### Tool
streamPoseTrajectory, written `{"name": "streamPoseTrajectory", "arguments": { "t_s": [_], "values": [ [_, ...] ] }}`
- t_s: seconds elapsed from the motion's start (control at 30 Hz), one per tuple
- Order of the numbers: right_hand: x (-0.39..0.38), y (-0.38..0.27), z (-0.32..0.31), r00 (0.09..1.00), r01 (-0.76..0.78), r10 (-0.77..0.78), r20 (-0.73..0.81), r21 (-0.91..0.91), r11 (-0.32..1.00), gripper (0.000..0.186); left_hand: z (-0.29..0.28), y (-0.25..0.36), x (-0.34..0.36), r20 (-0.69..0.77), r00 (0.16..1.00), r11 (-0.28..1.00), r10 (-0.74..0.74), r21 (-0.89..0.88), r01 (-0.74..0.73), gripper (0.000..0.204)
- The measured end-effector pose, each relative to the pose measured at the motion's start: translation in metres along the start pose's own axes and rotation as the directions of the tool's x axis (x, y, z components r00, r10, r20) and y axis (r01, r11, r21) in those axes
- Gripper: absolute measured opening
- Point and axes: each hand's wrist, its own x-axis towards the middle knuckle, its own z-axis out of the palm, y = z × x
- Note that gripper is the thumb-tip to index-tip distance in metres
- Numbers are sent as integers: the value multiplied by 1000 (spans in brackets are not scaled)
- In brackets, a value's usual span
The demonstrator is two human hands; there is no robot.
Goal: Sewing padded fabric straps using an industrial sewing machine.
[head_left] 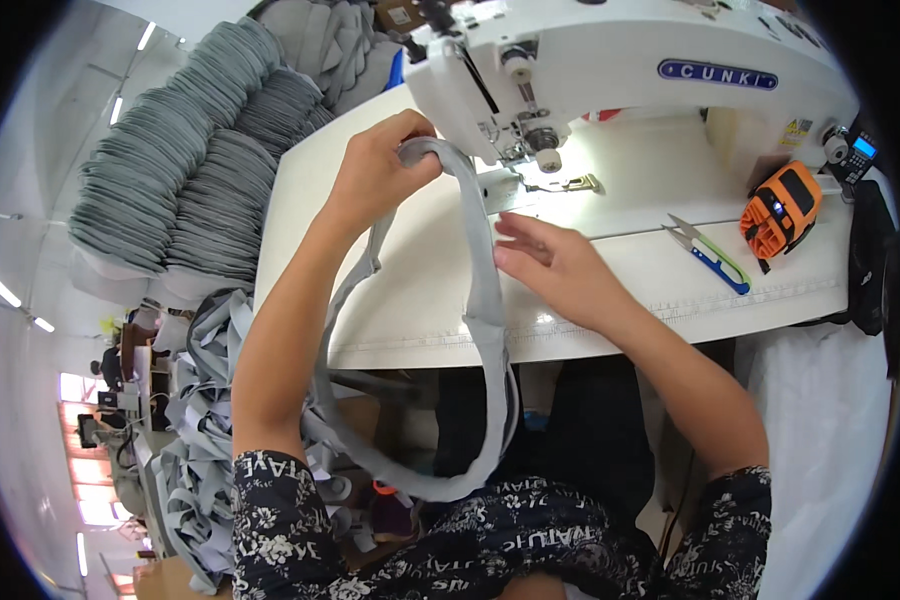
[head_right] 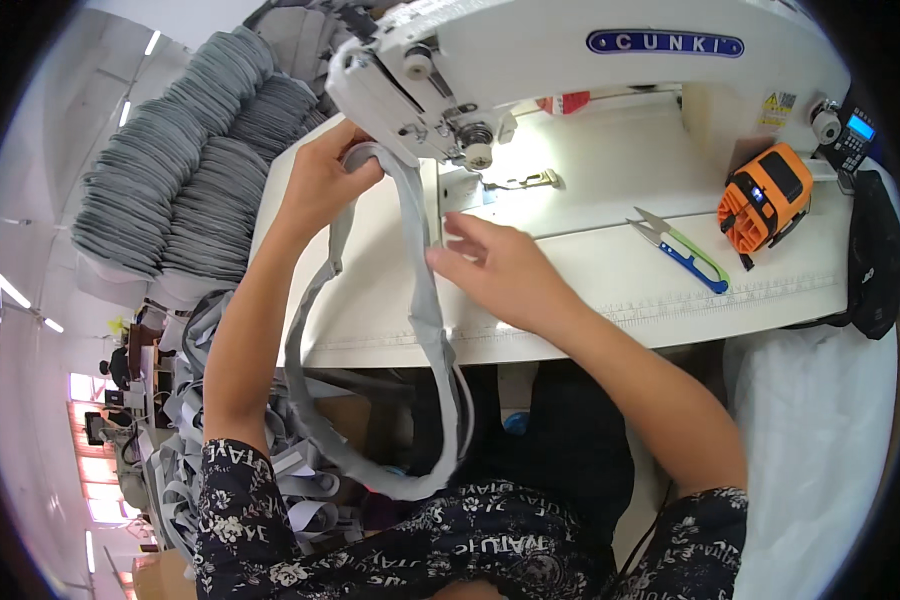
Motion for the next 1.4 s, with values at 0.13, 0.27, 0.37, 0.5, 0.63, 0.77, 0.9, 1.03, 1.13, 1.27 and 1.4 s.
{"name": "streamPoseTrajectory", "arguments": {
  "t_s": [0.13,0.27,0.37,0.5,0.63,0.77,0.9,1.03,1.13,1.27,1.4],
  "values": [
    [3,-23,18,984,-107,63,167,273,956,37,-25,24,-5,-104,981,979,164,138,-149,24],
    [2,-28,24,988,-61,17,155,288,956,34,-45,27,-8,-43,975,970,220,117,-214,26],
    [-2,-35,32,998,-30,15,61,257,966,34,-58,30,-10,49,983,980,178,85,-182,26],
    [-3,-31,32,999,28,-33,20,198,980,32,-71,28,-12,168,969,978,183,65,-196,26],
    [4,-30,21,1000,23,-23,10,-88,996,27,-78,25,-11,264,933,956,246,92,-279,27],
    [14,-22,13,999,51,-44,29,-318,947,24,-75,25,-5,417,909,997,28,57,-57,26],
    [18,-19,9,992,113,-76,100,-447,888,23,-49,8,12,434,901,994,-1,96,-45,32],
    [9,-17,10,984,167,-143,102,-800,576,26,-10,-9,24,435,900,997,-17,78,-19,37],
    [4,-2,2,958,249,-210,195,-929,272,33,19,-21,28,447,895,999,-14,38,-3,38],
    [9,5,-11,956,291,-90,280,-947,140,22,55,-29,32,344,936,995,71,-86,-44,37],
    [13,4,-17,955,296,-76,288,-946,133,27,79,-55,35,265,962,997,73,-43,-64,39]
  ]
}}
